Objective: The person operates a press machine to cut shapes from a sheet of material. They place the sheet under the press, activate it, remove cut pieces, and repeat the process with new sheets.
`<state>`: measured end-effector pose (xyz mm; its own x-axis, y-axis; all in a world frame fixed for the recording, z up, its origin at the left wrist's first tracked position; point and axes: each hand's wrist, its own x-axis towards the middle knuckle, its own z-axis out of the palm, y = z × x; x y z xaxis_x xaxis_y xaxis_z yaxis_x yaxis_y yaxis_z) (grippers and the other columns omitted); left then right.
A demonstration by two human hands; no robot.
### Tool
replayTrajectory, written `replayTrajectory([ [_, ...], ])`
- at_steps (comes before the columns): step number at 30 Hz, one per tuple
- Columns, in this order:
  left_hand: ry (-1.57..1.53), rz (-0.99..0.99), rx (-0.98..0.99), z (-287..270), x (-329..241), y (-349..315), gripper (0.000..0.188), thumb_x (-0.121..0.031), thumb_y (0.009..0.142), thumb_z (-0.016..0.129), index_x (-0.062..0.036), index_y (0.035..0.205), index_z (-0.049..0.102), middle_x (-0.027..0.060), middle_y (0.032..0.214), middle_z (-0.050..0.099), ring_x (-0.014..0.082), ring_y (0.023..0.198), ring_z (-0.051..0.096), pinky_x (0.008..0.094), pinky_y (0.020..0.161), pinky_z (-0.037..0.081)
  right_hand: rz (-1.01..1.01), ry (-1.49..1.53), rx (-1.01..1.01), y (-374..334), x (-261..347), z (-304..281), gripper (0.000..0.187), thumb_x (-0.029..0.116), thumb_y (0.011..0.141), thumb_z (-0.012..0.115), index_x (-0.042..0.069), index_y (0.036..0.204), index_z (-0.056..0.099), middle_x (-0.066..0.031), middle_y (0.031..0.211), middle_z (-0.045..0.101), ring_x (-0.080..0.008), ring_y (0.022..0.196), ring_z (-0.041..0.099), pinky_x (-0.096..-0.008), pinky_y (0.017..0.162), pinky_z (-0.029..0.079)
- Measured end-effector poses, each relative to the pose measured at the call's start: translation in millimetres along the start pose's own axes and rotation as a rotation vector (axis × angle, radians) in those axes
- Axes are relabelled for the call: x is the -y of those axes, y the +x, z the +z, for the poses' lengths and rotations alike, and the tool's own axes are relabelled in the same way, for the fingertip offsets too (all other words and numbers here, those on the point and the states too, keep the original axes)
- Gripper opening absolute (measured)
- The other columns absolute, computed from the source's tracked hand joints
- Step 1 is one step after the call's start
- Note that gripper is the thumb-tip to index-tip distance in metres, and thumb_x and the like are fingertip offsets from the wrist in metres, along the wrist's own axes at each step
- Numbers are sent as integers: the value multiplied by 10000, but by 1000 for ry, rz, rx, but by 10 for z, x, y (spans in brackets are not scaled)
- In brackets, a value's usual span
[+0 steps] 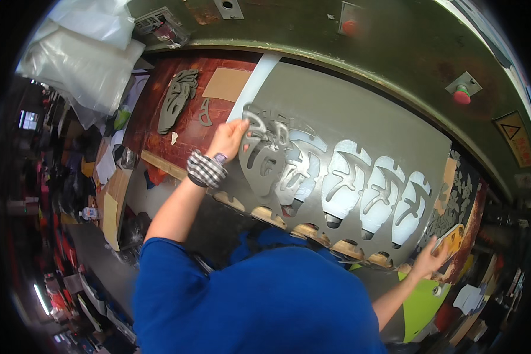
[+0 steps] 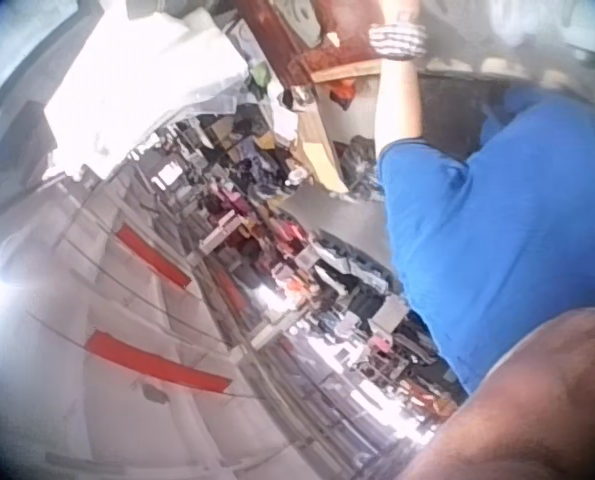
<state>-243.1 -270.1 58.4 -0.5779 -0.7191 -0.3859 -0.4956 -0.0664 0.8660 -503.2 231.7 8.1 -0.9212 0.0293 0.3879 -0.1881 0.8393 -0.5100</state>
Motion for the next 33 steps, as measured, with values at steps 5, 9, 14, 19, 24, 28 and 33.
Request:
replayTrajectory([
  [5, 907, 424, -187, -326, 258, -317, 583, -238, 770, 735, -15, 1240, 472, 196, 1160, 573, 340, 1050, 577, 421, 855, 482, 103, 672, 626, -954, 1393, 64, 196, 25, 861, 650, -32, 1049, 647, -86, 968, 682, -134, 857, 631, -265, 781, 506],
  [9, 1026, 930, 437, -271, 302, -485, 733, -254, 726, 750, -88, 1356, 415, 163, 1302, 482, 300, 1257, 438, 508, 1080, 283, 35, 714, 1033, -1522, 2256, 191, 209, 20, 805, 702, -23, 1004, 655, -99, 872, 692, -101, 679, 637, -239, 562, 507],
  [14, 847, 1467, 535, -41, 480, -202, 711, -212, 653, 766, -127, 1306, 496, 104, 1110, 583, 258, 1118, 547, 501, 1098, 293, -92, 435, 1091, -1651, 2677, 345, 300, 158, 779, 739, -6, 1013, 647, -146, 842, 681, -211, 569, 660, -305, 542, 521],
  [19, 529, 1114, 590, 18, 343, 41, 464, -223, 743, 713, -89, 1168, 583, 47, 895, 619, 190, 904, 608, 384, 876, 466, -61, 360, 1129, -1635, 2771, 334, 328, 173, 807, 719, -3, 1065, 621, -149, 822, 684, -195, 580, 670, -306, 548, 526],
  [24, -164, 471, 197, -153, -411, 431, 314, -213, 924, 607, 13, 1139, 574, 54, 832, 656, 120, 795, 610, 304, 783, 486, 384, 613, 1228, -1796, 2809, 408, 349, 106, 845, 682, 8, 1154, 554, -96, 786, 687, -113, 581, 639, -260, 517, 497],
  [28, -435, 857, 210, -306, -953, 635, 308, -120, 918, 611, 39, 1176, 558, 66, 1009, 669, 131, 868, 621, 275, 839, 489, 472, 643, 1049, -1965, 2820, 571, 302, 48, 834, 683, 5, 1093, 534, -74, 764, 671, -76, 568, 599, -226, 506, 465],
  [33, 319, 1382, 546, 80, -712, 350, 506, -161, 769, 730, 0, 1214, 552, 101, 1003, 619, 232, 904, 580, 364, 876, 448, 554, 1048, 907, -2035, 2840, 603, 274, -23, 872, 599, 40, 1076, 427, -35, 744, 611, -67, 593, 570, -195, 519, 438],
])
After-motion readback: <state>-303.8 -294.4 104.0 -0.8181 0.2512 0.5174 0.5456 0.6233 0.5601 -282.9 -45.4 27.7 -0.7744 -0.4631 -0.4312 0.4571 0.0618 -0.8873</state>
